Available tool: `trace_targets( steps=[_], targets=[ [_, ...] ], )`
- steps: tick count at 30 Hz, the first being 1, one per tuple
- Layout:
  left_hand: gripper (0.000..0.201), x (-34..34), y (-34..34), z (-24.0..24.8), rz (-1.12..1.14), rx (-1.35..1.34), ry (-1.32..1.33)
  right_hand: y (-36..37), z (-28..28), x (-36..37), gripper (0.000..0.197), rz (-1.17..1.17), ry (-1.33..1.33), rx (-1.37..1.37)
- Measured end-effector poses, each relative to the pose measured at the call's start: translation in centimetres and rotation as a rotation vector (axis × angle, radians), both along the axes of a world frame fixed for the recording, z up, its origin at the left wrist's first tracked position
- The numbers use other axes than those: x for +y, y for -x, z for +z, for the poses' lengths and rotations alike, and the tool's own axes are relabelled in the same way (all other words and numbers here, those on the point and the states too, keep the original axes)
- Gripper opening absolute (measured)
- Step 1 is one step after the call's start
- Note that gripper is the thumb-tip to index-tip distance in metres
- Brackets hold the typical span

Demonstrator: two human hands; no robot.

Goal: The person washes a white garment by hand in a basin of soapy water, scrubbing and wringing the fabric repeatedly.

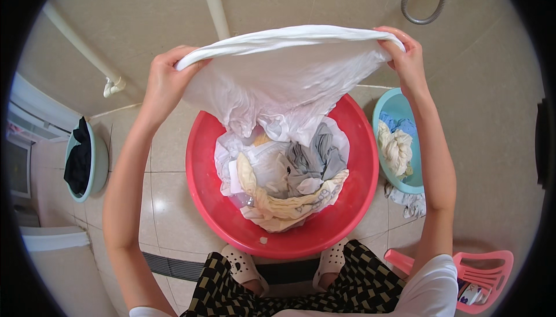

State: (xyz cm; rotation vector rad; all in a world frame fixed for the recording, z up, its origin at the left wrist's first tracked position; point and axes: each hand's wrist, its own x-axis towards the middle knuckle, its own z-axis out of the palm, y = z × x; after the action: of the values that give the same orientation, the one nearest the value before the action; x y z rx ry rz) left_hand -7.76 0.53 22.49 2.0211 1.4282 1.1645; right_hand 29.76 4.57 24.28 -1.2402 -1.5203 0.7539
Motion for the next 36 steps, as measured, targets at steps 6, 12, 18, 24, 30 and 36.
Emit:
trace_targets(
  steps=[6,12,18,24,30,36],
  targets=[
    [0.020,-3.3,-1.6,-6.8,-0.310,0.291,0.013,-2.2,-7.2,-2.4,0.018,0.172,-0.174,-0.669],
    [0.030,-8.8,-3.2,-16.9,-0.651,0.648,0.344,-2.1,-18.3,-9.5,0.032,0.668,0.038,-1.272],
    [0.023,-11.8,-3.7,-20.5,-0.726,0.832,0.361,-3.5,-21.1,-13.0,0.032,0.812,0.055,-1.299],
    [0.022,-12.1,-4.0,-21.6,-0.664,0.956,0.316,-2.4,-19.4,-12.4,0.025,0.618,-0.011,-1.320],
    [0.024,-10.6,-6.3,-19.1,-0.553,0.631,0.301,-2.3,-17.7,-10.8,0.020,0.471,0.260,-0.604],
    [0.020,-9.2,-11.8,-19.3,-0.463,0.082,0.311,0.0,-15.8,-10.6,0.024,0.373,0.644,-0.074]
  ],
)
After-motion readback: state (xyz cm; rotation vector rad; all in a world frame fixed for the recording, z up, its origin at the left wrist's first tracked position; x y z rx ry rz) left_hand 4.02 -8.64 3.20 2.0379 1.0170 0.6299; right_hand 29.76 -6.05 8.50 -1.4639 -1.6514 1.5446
